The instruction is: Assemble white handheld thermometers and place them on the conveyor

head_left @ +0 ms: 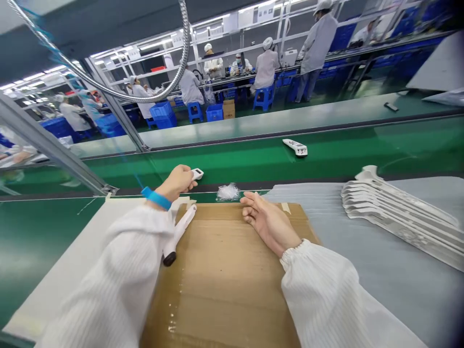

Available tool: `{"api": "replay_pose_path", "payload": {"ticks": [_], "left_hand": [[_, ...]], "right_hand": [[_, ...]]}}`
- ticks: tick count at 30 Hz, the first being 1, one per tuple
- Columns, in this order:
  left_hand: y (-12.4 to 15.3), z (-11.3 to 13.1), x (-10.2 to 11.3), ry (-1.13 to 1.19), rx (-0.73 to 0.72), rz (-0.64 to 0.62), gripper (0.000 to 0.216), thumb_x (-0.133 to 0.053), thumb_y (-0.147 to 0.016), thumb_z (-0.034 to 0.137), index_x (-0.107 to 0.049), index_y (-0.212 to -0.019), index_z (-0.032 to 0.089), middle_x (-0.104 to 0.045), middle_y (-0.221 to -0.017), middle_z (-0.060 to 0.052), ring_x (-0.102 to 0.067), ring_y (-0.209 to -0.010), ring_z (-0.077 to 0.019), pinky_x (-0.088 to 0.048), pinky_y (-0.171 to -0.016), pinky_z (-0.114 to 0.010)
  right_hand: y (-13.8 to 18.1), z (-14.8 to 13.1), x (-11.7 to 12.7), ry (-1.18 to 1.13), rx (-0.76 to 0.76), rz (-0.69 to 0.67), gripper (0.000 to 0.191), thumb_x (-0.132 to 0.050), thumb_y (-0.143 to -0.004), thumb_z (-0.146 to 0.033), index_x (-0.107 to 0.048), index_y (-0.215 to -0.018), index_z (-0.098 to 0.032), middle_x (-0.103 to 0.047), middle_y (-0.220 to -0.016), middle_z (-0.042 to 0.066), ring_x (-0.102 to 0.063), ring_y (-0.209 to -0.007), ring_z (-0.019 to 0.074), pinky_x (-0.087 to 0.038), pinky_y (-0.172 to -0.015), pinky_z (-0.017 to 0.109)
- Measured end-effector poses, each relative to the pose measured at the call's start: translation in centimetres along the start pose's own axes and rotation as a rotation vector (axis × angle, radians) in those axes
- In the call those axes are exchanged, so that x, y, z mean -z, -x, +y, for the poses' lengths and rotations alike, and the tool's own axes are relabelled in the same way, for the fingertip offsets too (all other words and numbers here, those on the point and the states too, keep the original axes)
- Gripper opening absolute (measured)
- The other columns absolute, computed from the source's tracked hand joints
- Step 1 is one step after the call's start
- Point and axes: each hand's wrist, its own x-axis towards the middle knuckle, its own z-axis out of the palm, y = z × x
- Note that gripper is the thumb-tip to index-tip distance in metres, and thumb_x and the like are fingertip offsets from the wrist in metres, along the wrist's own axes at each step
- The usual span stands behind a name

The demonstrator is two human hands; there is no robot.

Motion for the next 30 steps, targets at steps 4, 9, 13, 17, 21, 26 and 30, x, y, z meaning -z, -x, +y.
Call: {"api": "replay_pose_path", "payload": {"ticks": [4, 9, 13, 17, 21, 26, 30], "left_hand": [[-4.3, -0.2, 1.5, -0.211, -0.021, 0.137, 0.039, -0.056, -0.093, 0.023, -0.047, -0.129, 0.01, -0.067, -0.119, -0.02, -0.066, -0.097, -0.022, -0.049, -0.076, -0.029], [-2.1, -1.4, 2.5, -0.447, -0.117, 0.036, 0.025, -0.063, -0.088, 0.033, -0.066, -0.104, 0.014, -0.071, -0.113, -0.015, -0.063, -0.109, -0.0274, -0.047, -0.088, -0.031], [3.3, -3.2, 2.2, -0.529, -0.236, -0.197, 0.034, -0.07, -0.083, 0.041, -0.068, -0.108, 0.018, -0.075, -0.096, -0.007, -0.068, -0.09, -0.0238, -0.048, -0.075, -0.029], [7.7, -4.1, 0.2, -0.627, -0.333, -0.135, 0.03, -0.057, -0.089, 0.024, -0.064, -0.118, 0.017, -0.074, -0.107, -0.012, -0.068, -0.097, -0.0271, -0.047, -0.08, -0.034], [10.2, -2.6, -2.5, -0.467, -0.486, -0.12, 0.025, -0.05, -0.093, 0.019, -0.069, -0.109, 0.022, -0.074, -0.108, -0.008, -0.066, -0.101, -0.0262, -0.047, -0.087, -0.037], [11.8, -1.0, -4.5, -0.161, -0.728, -0.34, 0.021, -0.057, -0.086, 0.007, -0.07, -0.089, 0.024, -0.07, -0.111, -0.001, -0.062, -0.11, -0.0208, -0.046, -0.1, -0.036], [12.3, -2.3, -3.5, -0.214, -0.703, -0.555, 0.021, -0.08, -0.073, 0.014, -0.073, -0.087, 0.028, -0.048, -0.148, 0.002, -0.044, -0.138, -0.0269, -0.04, -0.111, -0.041]], "right_hand": [[-0.3, 0.1, 0.4, -0.008, -0.002, 0.005, 0.035, -0.081, -0.078, -0.045, -0.073, -0.101, -0.02, -0.069, -0.096, 0.004, -0.058, -0.068, 0.0107, -0.051, -0.059, 0.022], [-0.4, 0.1, 0.7, -0.003, -0.017, -0.027, 0.035, -0.082, -0.077, -0.045, -0.074, -0.1, -0.021, -0.069, -0.096, 0.004, -0.058, -0.069, 0.0111, -0.052, -0.06, 0.023], [-0.3, 0.1, 0.4, -0.016, -0.006, 0.009, 0.035, -0.084, -0.074, -0.042, -0.073, -0.098, -0.02, -0.069, -0.093, 0.003, -0.057, -0.066, 0.0101, -0.05, -0.057, 0.022], [-0.2, 0.2, 0.2, -0.004, 0.007, 0.001, 0.033, -0.085, -0.073, -0.041, -0.073, -0.097, -0.02, -0.069, -0.09, 0.002, -0.057, -0.064, 0.0096, -0.048, -0.057, 0.023], [-0.1, 0.2, 0.1, 0.013, 0.034, 0.017, 0.034, -0.086, -0.071, -0.043, -0.072, -0.095, -0.021, -0.07, -0.088, 0.0, -0.057, -0.063, 0.0089, -0.047, -0.057, 0.023], [-0.1, -0.1, 0.0, 0.043, 0.047, 0.045, 0.036, -0.087, -0.068, -0.044, -0.072, -0.092, -0.023, -0.07, -0.088, -0.001, -0.057, -0.063, 0.0092, -0.05, -0.06, 0.025], [-0.2, -0.3, -0.1, 0.054, 0.088, 0.071, 0.034, -0.088, -0.068, -0.044, -0.072, -0.091, -0.023, -0.068, -0.087, -0.001, -0.055, -0.063, 0.0101, -0.048, -0.058, 0.026]]}}
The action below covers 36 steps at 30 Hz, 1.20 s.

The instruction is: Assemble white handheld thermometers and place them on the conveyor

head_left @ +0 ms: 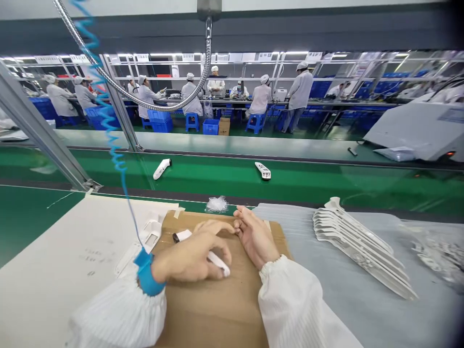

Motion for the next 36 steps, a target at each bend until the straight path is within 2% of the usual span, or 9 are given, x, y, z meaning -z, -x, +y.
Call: {"api": "replay_pose_path", "payload": {"ticks": [4, 9, 12, 16, 20, 24, 28, 31, 36], "left_hand": [[1.1, -0.6, 0.3, -0.163, 0.179, 0.095, 0.034, -0.083, -0.074, 0.047, -0.071, -0.099, 0.026, -0.055, -0.133, -0.007, -0.053, -0.124, -0.0312, -0.048, -0.1, -0.046], [-0.5, -0.3, -1.4, -0.491, 0.597, 0.283, 0.024, -0.055, -0.097, 0.035, -0.067, -0.094, 0.014, -0.065, -0.103, -0.015, -0.063, -0.093, -0.0312, -0.05, -0.08, -0.044], [-1.1, -0.4, -2.9, -0.462, 0.46, 0.303, 0.016, -0.06, -0.094, 0.032, -0.066, -0.092, 0.018, -0.066, -0.102, -0.011, -0.06, -0.098, -0.0308, -0.049, -0.084, -0.044], [-0.7, -0.7, -4.2, -0.268, 0.19, 0.367, 0.009, -0.067, -0.09, 0.027, -0.064, -0.097, 0.022, -0.063, -0.111, -0.007, -0.058, -0.097, -0.0255, -0.05, -0.084, -0.042], [-0.7, -1.1, -4.9, -0.398, 0.365, 0.51, 0.024, -0.076, -0.083, 0.031, -0.064, -0.1, 0.02, -0.059, -0.11, -0.012, -0.056, -0.094, -0.0326, -0.051, -0.076, -0.049], [-1.0, -1.8, -5.3, -0.447, 0.485, 0.597, 0.03, -0.079, -0.081, 0.031, -0.063, -0.103, 0.019, -0.057, -0.104, -0.013, -0.057, -0.091, -0.0323, -0.053, -0.075, -0.05], [-1.0, -1.8, -5.1, -0.367, 0.312, 0.484, 0.019, -0.071, -0.087, 0.024, -0.062, -0.103, 0.022, -0.059, -0.11, -0.01, -0.058, -0.095, -0.0284, -0.054, -0.076, -0.044], [-0.9, -1.2, -4.4, -0.364, 0.261, 0.449, 0.027, -0.075, -0.085, 0.03, -0.061, -0.107, 0.02, -0.06, -0.114, -0.011, -0.059, -0.099, -0.03, -0.055, -0.08, -0.045], [0.0, 0.4, -2.8, -0.505, 0.591, 0.393, 0.038, -0.073, -0.086, 0.043, -0.06, -0.11, 0.017, -0.066, -0.092, -0.012, -0.066, -0.083, -0.0305, -0.052, -0.066, -0.037]], "right_hand": [[0.4, 0.0, -0.1, 0.014, 0.019, 0.015, 0.034, -0.088, -0.067, -0.043, -0.073, -0.09, -0.022, -0.066, -0.086, -0.001, -0.052, -0.061, 0.0087, -0.044, -0.054, 0.024], [-0.7, -1.4, 1.0, 0.342, 0.189, 0.125, 0.037, -0.082, -0.071, -0.049, -0.071, -0.097, -0.025, -0.068, -0.089, 0.001, -0.054, -0.063, 0.0117, -0.046, -0.059, 0.028], [-4.7, -3.7, 2.3, 0.771, 0.342, 0.215, 0.038, -0.068, -0.078, -0.052, -0.067, -0.103, -0.024, -0.07, -0.092, 0.004, -0.06, -0.072, 0.0171, -0.05, -0.071, 0.035], [-12.7, -6.7, 3.2, 1.096, 0.396, 0.307, 0.028, -0.067, -0.077, -0.035, -0.067, -0.102, -0.023, -0.069, -0.103, 0.008, -0.061, -0.088, 0.0237, -0.046, -0.09, 0.043], [-18.6, -6.8, 3.1, 1.367, 0.376, 0.384, 0.039, -0.064, -0.079, -0.029, -0.065, -0.117, -0.021, -0.066, -0.115, 0.017, -0.054, -0.114, 0.0357, -0.038, -0.097, 0.053], [-20.8, -5.5, 2.6, 1.541, 0.35, 0.345, 0.042, -0.066, -0.079, -0.027, -0.066, -0.121, -0.025, -0.065, -0.122, 0.017, -0.05, -0.12, 0.04, -0.038, -0.095, 0.055], [-19.8, -5.7, 1.4, 1.593, 0.354, 0.256, 0.035, -0.066, -0.081, -0.028, -0.069, -0.116, -0.026, -0.072, -0.108, 0.011, -0.061, -0.101, 0.0323, -0.044, -0.088, 0.046], [-16.2, -7.2, 0.6, 1.569, 0.408, 0.186, 0.036, -0.064, -0.084, -0.034, -0.068, -0.119, -0.027, -0.073, -0.104, 0.006, -0.063, -0.086, 0.0245, -0.046, -0.08, 0.037], [-5.6, -10.6, 1.2, 1.6, 0.51, -0.031, 0.038, -0.062, -0.086, -0.052, -0.069, -0.116, -0.03, -0.073, -0.097, 0.003, -0.059, -0.068, 0.0204, -0.046, -0.064, 0.033]]}}
